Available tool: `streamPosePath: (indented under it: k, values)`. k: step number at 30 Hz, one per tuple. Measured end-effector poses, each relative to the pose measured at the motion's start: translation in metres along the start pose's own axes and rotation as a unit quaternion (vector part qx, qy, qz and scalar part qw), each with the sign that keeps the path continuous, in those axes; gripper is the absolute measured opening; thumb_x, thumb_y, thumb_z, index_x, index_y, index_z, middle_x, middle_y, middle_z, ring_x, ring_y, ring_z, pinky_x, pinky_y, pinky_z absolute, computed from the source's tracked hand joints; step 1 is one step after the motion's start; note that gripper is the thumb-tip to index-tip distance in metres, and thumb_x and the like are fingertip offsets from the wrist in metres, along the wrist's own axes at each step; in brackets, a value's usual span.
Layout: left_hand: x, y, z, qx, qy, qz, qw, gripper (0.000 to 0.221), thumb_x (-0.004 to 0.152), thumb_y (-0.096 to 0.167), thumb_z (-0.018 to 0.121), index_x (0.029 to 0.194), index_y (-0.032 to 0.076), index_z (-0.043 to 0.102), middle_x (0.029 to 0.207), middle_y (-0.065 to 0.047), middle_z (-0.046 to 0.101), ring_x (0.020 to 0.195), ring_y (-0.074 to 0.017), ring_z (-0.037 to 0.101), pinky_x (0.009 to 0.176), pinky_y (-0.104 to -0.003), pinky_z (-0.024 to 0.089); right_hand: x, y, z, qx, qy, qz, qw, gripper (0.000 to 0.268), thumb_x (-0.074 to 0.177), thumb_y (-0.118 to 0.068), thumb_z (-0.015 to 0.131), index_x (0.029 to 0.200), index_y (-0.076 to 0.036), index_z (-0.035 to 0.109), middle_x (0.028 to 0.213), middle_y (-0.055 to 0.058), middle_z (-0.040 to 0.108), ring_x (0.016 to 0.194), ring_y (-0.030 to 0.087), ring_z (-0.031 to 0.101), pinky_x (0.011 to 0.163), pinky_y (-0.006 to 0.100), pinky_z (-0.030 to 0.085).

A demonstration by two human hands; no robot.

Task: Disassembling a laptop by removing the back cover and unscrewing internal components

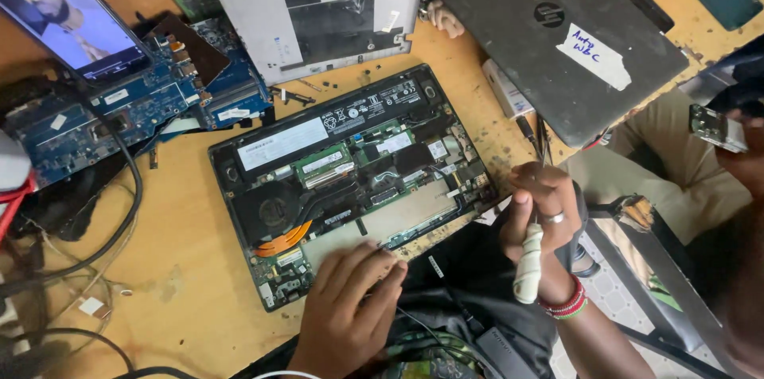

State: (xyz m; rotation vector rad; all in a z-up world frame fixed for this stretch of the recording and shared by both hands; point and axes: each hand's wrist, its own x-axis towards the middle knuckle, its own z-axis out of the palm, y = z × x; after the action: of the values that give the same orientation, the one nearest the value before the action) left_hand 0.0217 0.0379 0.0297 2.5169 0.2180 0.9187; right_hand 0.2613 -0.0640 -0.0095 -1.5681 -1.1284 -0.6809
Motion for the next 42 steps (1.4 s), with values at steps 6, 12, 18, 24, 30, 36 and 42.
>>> streamPosePath:
  k: [6,12,18,24,30,36,42]
  values:
    - [-0.002,-0.007,0.010,0.019,0.049,-0.050,0.997,0.023,0.100,0.014,0.062,0.117,0.001,0.070,0.105,-0.013,0.078,0.102,-0.0273,0.075,0.093,-0.044,0.056,-0.041,0.023,-0.002,0.017,-0.064,0.039,0.997,0.032,0.109,-0.018,0.050,0.100,0.007,0.068,0.098,0.022,0.062,0.096,0.037,0.067,0.089,0.043,0.054]
    - [-0.008,-0.011,0.027,0.142,0.025,-0.064,0.988,0.031,0.100,0.021,0.066,0.123,0.002,0.072,0.131,-0.018,0.067,0.118,-0.0359,0.066,0.091,-0.049,0.058,-0.054,0.029,0.003,0.002,-0.065,0.024,0.998,0.029,0.109,-0.019,0.051,0.111,0.004,0.068,0.103,0.019,0.061,0.101,0.035,0.063,0.091,0.044,0.049]
    - [-0.005,-0.013,0.033,0.198,0.013,-0.068,0.978,0.030,0.100,0.029,0.061,0.112,0.007,0.077,0.119,-0.012,0.074,0.112,-0.0316,0.069,0.091,-0.047,0.053,-0.066,0.044,0.005,0.091,-0.019,0.042,0.995,0.015,0.105,-0.015,0.058,0.107,-0.001,0.056,0.098,0.018,0.061,0.098,0.038,0.067,0.091,0.044,0.057]
    - [-0.012,-0.014,0.041,0.224,-0.017,-0.101,0.969,0.028,0.099,0.031,0.062,0.112,0.011,0.078,0.119,-0.010,0.075,0.114,-0.0303,0.068,0.095,-0.049,0.051,-0.069,0.055,0.010,0.131,0.008,0.013,0.991,0.008,0.101,-0.001,0.055,0.095,-0.004,0.052,0.092,0.015,0.056,0.096,0.035,0.062,0.087,0.044,0.061]
    - [-0.005,-0.010,0.038,0.236,-0.008,-0.101,0.966,0.023,0.098,0.028,0.064,0.106,0.014,0.080,0.117,-0.007,0.075,0.112,-0.0268,0.068,0.103,-0.052,0.042,-0.076,0.061,0.014,0.123,0.020,-0.008,0.992,0.010,0.101,-0.001,0.055,0.094,-0.005,0.048,0.089,0.016,0.056,0.092,0.037,0.062,0.083,0.043,0.060]
    - [-0.005,-0.010,0.038,0.236,0.002,-0.103,0.966,0.019,0.097,0.027,0.065,0.103,0.015,0.079,0.116,-0.005,0.075,0.110,-0.0274,0.070,0.104,-0.055,0.043,-0.084,0.070,0.016,0.135,0.020,-0.024,0.990,0.011,0.099,0.004,0.052,0.093,-0.004,0.046,0.088,0.017,0.053,0.089,0.034,0.056,0.083,0.046,0.062]
    - [-0.007,-0.012,0.041,0.233,0.005,-0.084,0.969,0.023,0.098,0.027,0.065,0.108,0.010,0.078,0.119,-0.009,0.074,0.111,-0.0309,0.069,0.096,-0.054,0.052,-0.090,0.075,0.014,0.138,0.013,-0.019,0.990,0.010,0.102,-0.002,0.053,0.095,-0.005,0.046,0.089,0.017,0.055,0.093,0.035,0.059,0.084,0.046,0.060]
